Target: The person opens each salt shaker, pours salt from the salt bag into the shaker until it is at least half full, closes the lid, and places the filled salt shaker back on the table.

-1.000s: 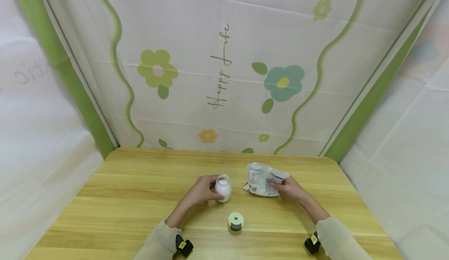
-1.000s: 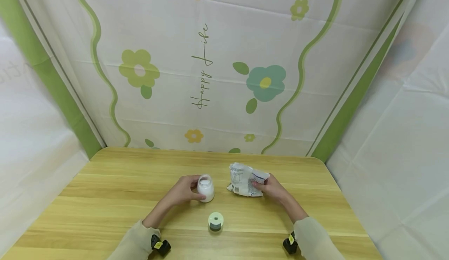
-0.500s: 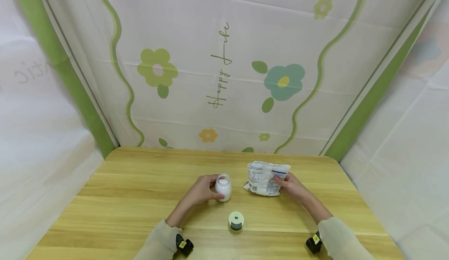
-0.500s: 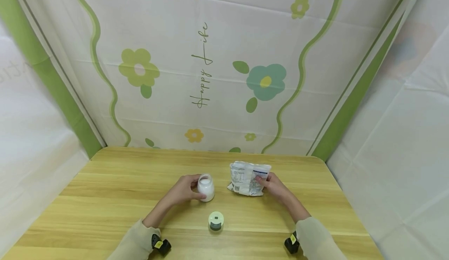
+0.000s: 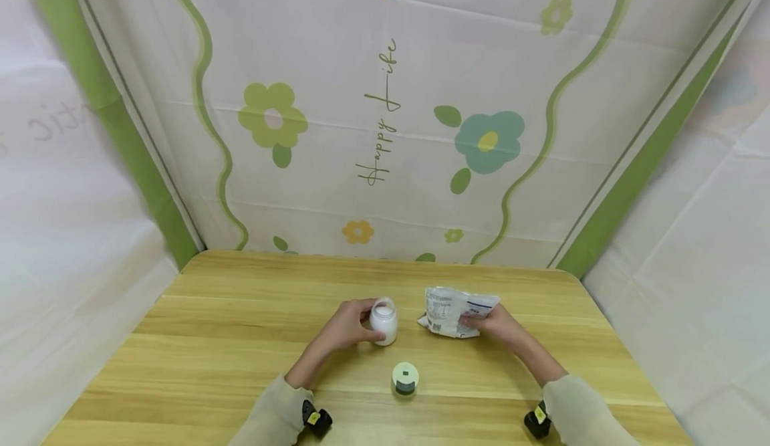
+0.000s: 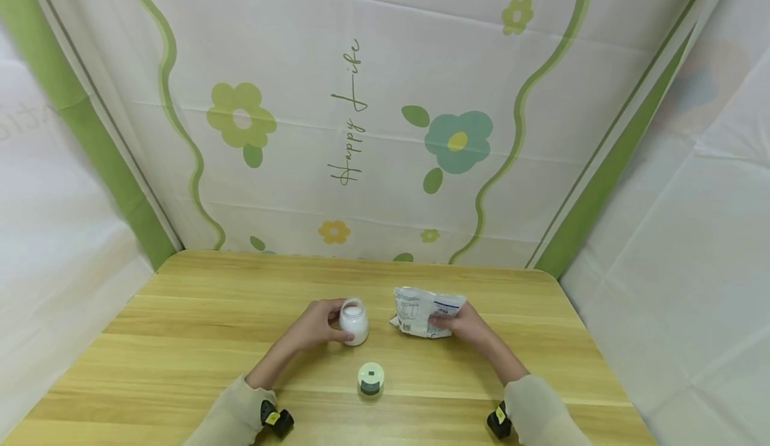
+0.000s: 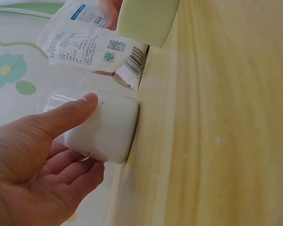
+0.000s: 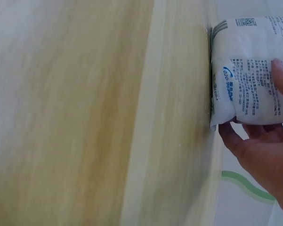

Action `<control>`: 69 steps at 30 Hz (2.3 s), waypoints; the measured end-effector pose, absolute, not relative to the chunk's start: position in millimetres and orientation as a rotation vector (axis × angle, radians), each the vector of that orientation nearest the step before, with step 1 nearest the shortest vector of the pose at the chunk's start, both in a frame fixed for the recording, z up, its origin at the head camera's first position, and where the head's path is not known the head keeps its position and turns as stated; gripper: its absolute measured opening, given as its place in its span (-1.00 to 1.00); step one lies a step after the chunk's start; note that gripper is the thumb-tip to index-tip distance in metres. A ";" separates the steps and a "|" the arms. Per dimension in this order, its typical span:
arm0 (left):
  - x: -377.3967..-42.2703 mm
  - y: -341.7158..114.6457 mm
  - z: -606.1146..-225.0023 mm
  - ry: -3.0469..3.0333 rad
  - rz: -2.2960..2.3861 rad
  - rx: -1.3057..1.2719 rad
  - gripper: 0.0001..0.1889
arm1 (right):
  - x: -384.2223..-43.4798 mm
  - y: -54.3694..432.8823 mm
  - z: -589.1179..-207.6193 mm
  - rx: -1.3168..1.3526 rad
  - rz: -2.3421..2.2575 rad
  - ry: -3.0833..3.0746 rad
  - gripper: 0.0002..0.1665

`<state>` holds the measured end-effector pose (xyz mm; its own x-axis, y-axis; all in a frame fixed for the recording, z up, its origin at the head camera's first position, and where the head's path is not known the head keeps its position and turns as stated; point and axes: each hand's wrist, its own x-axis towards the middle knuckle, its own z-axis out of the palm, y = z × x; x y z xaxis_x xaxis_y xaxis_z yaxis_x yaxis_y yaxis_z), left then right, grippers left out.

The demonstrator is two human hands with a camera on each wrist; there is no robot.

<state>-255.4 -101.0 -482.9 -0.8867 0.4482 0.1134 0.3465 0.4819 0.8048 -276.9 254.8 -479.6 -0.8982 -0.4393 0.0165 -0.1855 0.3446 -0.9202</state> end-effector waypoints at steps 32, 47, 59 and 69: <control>-255.9 -102.4 -483.9 2.607 1.357 0.725 -0.33 | -288.0 277.1 -489.0 -0.767 -1.312 2.514 -0.43; -255.8 -101.3 -482.7 2.610 1.370 0.709 -0.31 | -275.7 288.0 -473.2 -0.743 -1.342 2.536 -0.38; -255.5 -102.0 -482.5 2.600 1.383 0.725 -0.30 | -249.4 311.8 -453.2 -0.520 -1.350 2.519 -0.09; -254.7 -102.7 -482.3 2.581 1.409 0.736 -0.32 | -227.2 336.2 -454.4 -0.520 -1.549 2.367 -0.17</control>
